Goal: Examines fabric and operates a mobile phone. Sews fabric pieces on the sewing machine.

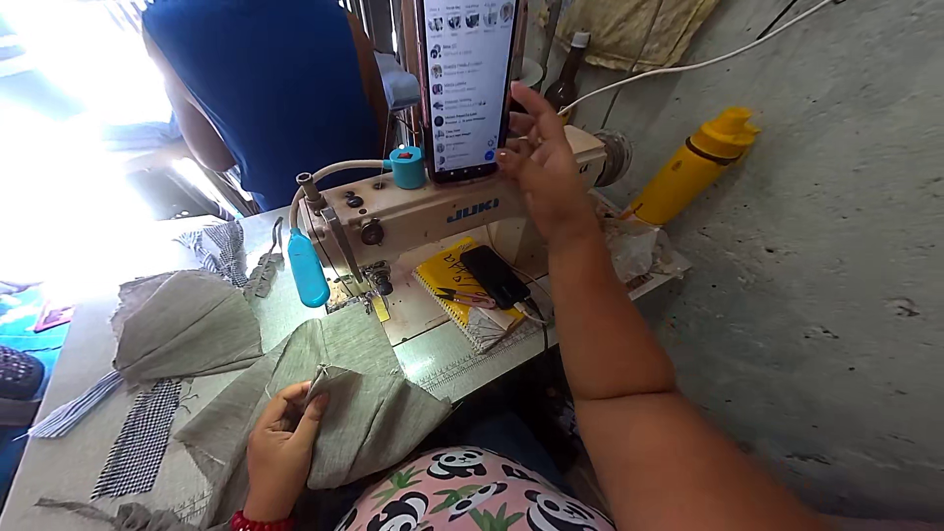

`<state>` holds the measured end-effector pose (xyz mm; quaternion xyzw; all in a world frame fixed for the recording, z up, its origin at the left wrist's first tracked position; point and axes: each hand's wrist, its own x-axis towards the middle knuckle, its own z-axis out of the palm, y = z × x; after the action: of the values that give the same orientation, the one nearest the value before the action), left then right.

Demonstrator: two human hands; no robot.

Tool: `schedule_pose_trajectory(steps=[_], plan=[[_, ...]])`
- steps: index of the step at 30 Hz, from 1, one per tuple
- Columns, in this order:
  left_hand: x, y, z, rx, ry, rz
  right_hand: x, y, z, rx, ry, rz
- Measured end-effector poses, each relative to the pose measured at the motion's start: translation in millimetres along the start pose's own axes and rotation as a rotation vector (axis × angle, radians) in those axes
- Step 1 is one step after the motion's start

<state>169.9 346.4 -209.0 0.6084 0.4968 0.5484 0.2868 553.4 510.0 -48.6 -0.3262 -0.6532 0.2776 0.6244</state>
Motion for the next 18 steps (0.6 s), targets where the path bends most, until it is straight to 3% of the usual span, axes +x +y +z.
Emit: schedule_pose_trajectory(steps=[2, 4, 7, 12, 18], plan=[[1, 2, 0, -0.017, 0.018, 0.001, -18, -3, 10, -0.215, 0.226, -0.096], [2, 11, -1, -0.012, 0.019, 0.008, -48, -15, 27, -0.396, 0.332, -0.172], [8, 38, -3, -0.035, -0.055, 0.115, -101, -36, 70, -0.354, 0.147, -0.223], [20, 88, 4, 0.04, -0.211, 0.351, -143, -56, 135, -0.2, -0.371, -0.226], [36, 118, 7, 0.031, -0.172, 0.424, -122, -76, 144, 0.019, -0.398, -0.155]])
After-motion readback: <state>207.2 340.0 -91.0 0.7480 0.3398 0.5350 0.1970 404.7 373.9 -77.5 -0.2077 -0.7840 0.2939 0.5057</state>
